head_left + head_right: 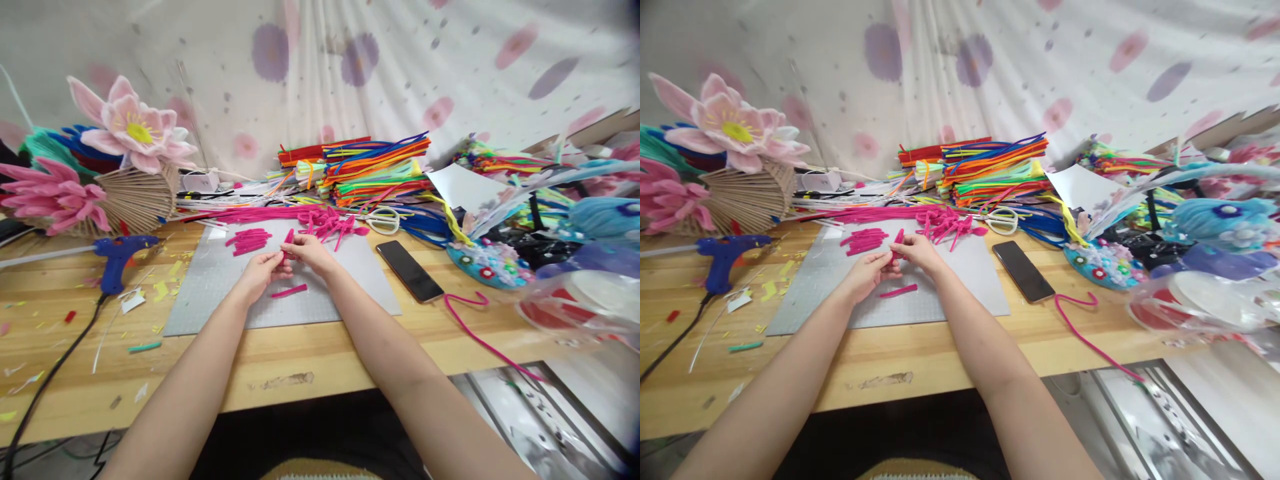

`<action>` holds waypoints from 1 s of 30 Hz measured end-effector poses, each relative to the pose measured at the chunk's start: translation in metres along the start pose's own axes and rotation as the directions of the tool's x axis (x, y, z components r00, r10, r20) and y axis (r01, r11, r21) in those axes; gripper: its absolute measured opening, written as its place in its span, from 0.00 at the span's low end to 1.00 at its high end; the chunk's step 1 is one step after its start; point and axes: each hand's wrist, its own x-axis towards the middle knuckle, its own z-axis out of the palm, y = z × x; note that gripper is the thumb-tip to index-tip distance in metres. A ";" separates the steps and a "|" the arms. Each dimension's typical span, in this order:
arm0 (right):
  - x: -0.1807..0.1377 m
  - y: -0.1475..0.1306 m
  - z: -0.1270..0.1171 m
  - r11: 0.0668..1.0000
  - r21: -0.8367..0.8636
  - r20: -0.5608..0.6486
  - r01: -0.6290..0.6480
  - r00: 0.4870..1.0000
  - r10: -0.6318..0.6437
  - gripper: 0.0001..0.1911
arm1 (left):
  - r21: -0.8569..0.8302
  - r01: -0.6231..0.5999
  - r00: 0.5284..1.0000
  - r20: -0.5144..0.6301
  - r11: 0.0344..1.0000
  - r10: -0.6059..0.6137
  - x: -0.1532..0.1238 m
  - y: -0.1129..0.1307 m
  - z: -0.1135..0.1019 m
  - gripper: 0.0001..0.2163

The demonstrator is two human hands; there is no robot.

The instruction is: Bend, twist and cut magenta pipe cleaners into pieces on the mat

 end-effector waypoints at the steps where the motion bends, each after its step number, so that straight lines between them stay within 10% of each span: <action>1: 0.000 -0.001 0.000 1.000 -0.011 -0.014 0.005 1.000 -0.005 0.20 | -0.025 0.019 1.000 0.004 0.999 -0.019 0.000 0.001 0.000 0.06; 8: 0.002 0.000 0.001 0.996 -0.085 -0.051 0.025 0.998 -0.029 0.21 | -0.019 0.037 0.999 -0.012 0.999 -0.037 0.000 -0.001 0.001 0.04; 17: 0.001 0.005 0.004 0.966 0.241 0.161 -0.089 0.986 0.051 0.18 | -0.092 0.013 0.994 -0.108 0.996 -0.023 -0.003 0.006 0.001 0.05; 22: 0.003 0.006 0.003 0.977 0.203 0.048 -0.068 0.997 0.060 0.18 | -0.059 0.037 0.998 -0.057 0.998 -0.041 -0.003 0.004 0.002 0.05; 26: 0.005 0.008 0.004 0.994 0.107 -0.103 -0.012 0.994 0.024 0.20 | 0.227 -0.137 0.972 -0.159 0.964 0.175 0.000 -0.002 0.002 0.10; 30: 0.008 0.010 0.007 0.997 0.080 -0.161 -0.001 0.987 0.014 0.19 | 0.637 -0.284 0.861 -0.160 0.716 0.483 0.001 -0.006 -0.002 0.08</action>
